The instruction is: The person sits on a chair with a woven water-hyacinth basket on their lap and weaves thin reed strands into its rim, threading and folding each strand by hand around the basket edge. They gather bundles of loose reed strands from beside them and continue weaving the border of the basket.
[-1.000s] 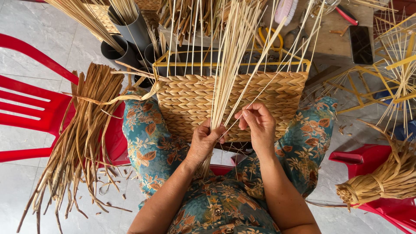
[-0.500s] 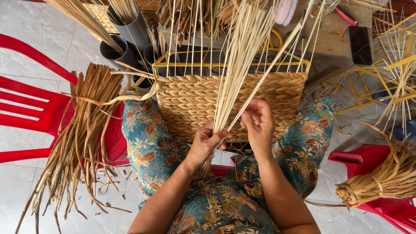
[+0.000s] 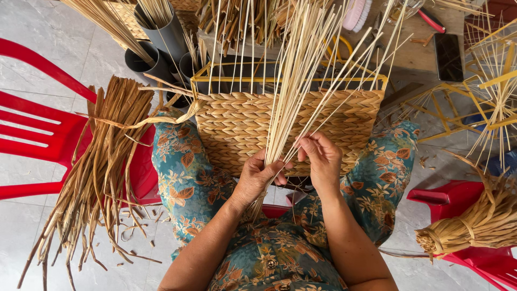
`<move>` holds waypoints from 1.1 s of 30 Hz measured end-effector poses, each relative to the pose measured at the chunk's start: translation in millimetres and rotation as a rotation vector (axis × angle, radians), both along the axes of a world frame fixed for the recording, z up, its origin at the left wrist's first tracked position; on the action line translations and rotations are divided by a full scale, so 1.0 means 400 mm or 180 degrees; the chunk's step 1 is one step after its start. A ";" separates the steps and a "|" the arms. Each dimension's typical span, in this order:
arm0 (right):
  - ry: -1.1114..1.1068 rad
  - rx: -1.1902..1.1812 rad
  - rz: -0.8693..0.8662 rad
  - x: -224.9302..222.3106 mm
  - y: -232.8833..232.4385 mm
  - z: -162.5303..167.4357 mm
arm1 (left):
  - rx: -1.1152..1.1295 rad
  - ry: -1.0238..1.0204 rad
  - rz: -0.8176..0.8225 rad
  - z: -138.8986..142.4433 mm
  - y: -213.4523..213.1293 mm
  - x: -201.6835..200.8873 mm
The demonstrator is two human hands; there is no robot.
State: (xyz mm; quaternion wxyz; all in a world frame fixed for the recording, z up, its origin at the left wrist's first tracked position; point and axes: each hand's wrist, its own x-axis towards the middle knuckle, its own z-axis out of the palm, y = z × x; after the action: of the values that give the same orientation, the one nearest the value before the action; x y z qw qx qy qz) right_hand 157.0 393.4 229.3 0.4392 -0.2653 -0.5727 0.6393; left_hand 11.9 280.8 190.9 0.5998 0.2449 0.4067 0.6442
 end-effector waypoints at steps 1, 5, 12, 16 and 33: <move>0.0050 0.0025 0.0003 -0.002 0.001 0.003 | 0.0026 -0.0008 -0.0013 0.006 -0.002 0.000; 0.0218 -0.0078 -0.0005 -0.011 0.002 0.023 | 0.0075 -0.0051 -0.0080 0.021 -0.005 0.001; 0.0190 0.0051 -0.0066 -0.017 -0.012 0.051 | 0.0121 -0.0202 -0.0100 0.020 -0.007 0.002; -0.0114 0.0187 -0.0003 -0.013 -0.011 0.050 | 0.0138 -0.0064 -0.0072 0.021 -0.004 0.002; 0.0992 0.0237 -0.0994 0.117 0.189 0.082 | 0.0215 0.0102 0.0121 -0.049 0.005 0.003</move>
State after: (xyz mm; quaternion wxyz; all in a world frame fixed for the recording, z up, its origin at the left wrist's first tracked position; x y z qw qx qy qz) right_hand 203.7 469.0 262.3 0.6256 -0.2325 -0.4731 0.5751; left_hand 13.0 282.8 171.4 0.5722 0.2675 0.3988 0.6649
